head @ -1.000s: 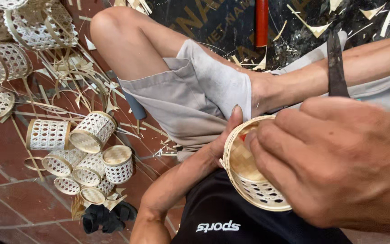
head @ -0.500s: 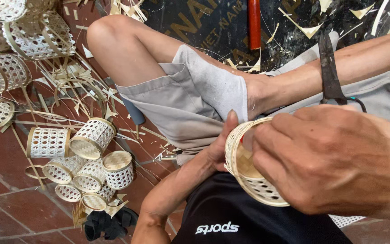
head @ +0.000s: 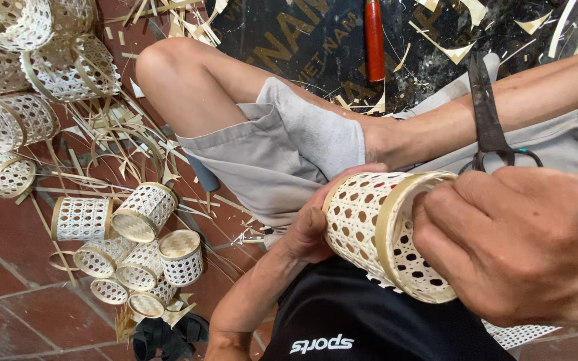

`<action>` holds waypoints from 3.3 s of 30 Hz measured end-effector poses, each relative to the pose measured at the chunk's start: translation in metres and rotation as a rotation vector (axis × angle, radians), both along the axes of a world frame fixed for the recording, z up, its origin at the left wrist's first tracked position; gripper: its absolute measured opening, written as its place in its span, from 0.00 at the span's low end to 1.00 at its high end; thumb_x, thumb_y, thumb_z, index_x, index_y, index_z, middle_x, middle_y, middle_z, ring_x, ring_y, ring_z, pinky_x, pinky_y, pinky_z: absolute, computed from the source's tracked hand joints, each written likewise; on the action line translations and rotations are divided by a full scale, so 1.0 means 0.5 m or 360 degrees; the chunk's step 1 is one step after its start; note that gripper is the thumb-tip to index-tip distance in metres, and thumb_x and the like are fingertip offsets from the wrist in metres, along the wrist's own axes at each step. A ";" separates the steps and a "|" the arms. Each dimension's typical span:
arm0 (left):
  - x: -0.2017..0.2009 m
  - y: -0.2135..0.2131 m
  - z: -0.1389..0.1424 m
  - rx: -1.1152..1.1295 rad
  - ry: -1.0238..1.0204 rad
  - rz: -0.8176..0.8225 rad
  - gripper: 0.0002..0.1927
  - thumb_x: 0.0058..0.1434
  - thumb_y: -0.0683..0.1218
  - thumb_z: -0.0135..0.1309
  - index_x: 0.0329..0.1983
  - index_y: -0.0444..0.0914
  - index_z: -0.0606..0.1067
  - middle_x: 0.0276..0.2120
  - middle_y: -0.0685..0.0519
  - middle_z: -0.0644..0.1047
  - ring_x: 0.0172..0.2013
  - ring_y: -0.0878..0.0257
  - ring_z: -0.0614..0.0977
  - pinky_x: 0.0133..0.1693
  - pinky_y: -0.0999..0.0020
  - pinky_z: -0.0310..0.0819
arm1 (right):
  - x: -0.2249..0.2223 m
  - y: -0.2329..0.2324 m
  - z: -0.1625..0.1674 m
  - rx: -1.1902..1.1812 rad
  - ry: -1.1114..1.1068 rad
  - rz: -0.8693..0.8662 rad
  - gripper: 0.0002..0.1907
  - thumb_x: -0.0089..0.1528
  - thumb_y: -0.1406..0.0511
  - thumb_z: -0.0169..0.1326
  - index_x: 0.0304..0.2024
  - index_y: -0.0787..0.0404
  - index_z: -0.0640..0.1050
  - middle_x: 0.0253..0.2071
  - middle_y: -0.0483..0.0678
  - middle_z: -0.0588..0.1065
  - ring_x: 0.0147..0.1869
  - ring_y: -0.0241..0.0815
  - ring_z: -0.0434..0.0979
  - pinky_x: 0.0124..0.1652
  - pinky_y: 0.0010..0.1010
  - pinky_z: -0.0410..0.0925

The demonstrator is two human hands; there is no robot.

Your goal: The person sits on the floor of a workshop making small woven bamboo baskets. They cut bamboo strips with shears, wrap a strip around a gray cylindrical form, trim strip ends with pliers, fit a woven base into a basket body, apply glue from a bottle, and trim the rim with a knife.

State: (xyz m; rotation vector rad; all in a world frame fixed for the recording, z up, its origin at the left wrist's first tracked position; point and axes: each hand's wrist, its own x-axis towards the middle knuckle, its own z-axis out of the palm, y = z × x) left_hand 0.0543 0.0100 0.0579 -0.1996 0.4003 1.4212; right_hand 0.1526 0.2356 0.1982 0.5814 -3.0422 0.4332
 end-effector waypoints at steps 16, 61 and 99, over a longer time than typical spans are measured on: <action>-0.082 0.002 0.014 0.0552 0.0832 0.0285 0.56 0.45 0.45 0.79 0.75 0.46 0.62 0.71 0.37 0.61 0.68 0.51 0.69 0.69 0.54 0.66 | 0.017 0.002 0.028 -0.0120 0.0066 -0.0163 0.19 0.44 0.64 0.56 0.34 0.71 0.81 0.28 0.52 0.75 0.25 0.40 0.69 0.21 0.33 0.58; -0.188 0.090 0.057 -0.0306 0.3901 0.0118 0.63 0.51 0.69 0.72 0.78 0.35 0.54 0.67 0.45 0.67 0.60 0.52 0.72 0.59 0.49 0.62 | 0.062 -0.007 -0.407 -0.3062 0.0397 -0.1303 0.18 0.75 0.61 0.60 0.55 0.69 0.71 0.48 0.59 0.78 0.48 0.49 0.82 0.50 0.39 0.78; -0.125 0.119 -0.009 0.0231 0.1504 0.0057 0.73 0.36 0.54 0.81 0.81 0.33 0.51 0.71 0.47 0.66 0.70 0.60 0.67 0.75 0.64 0.58 | 0.009 0.150 -0.257 -0.2437 0.0236 -0.1590 0.19 0.65 0.65 0.58 0.57 0.65 0.76 0.42 0.43 0.79 0.41 0.29 0.78 0.40 0.20 0.73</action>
